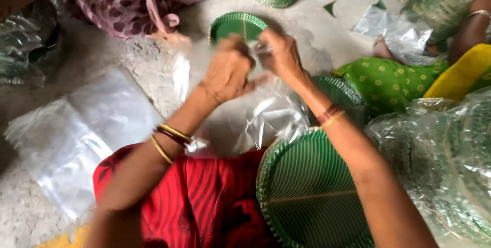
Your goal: The person packages green leaf-patterned plates by picking them up from a pile and sliding them into clear plastic bags by hand.
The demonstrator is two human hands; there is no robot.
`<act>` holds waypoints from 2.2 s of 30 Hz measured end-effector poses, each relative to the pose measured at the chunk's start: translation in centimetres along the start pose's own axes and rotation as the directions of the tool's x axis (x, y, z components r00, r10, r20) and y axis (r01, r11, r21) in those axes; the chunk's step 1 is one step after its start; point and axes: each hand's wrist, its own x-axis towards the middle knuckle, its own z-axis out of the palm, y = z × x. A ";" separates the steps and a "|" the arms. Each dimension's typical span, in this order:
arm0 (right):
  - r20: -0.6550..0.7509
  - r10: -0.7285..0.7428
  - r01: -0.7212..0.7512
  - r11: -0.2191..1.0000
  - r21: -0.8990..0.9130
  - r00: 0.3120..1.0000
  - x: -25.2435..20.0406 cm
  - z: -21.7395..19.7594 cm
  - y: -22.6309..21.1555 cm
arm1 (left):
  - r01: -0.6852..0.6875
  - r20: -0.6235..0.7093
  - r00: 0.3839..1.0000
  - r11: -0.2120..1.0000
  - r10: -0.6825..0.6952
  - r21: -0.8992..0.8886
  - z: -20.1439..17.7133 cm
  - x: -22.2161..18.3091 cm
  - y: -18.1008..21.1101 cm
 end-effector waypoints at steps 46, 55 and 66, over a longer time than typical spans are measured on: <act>0.412 0.283 -0.266 0.959 -0.100 0.866 -9.5 -5.5 -6.1 | 0.390 -0.388 0.425 0.552 -0.818 -0.737 14.6 -4.0 7.1; 0.433 0.343 -0.292 0.939 -0.182 0.833 -8.2 1.2 1.3 | 0.777 -0.389 0.457 0.572 -0.800 -0.265 17.3 -11.5 3.3; 0.379 -0.034 0.049 0.998 -0.030 0.925 -6.3 0.3 -6.1 | 0.538 -0.288 0.245 0.377 -0.926 -0.754 18.8 -7.6 -2.0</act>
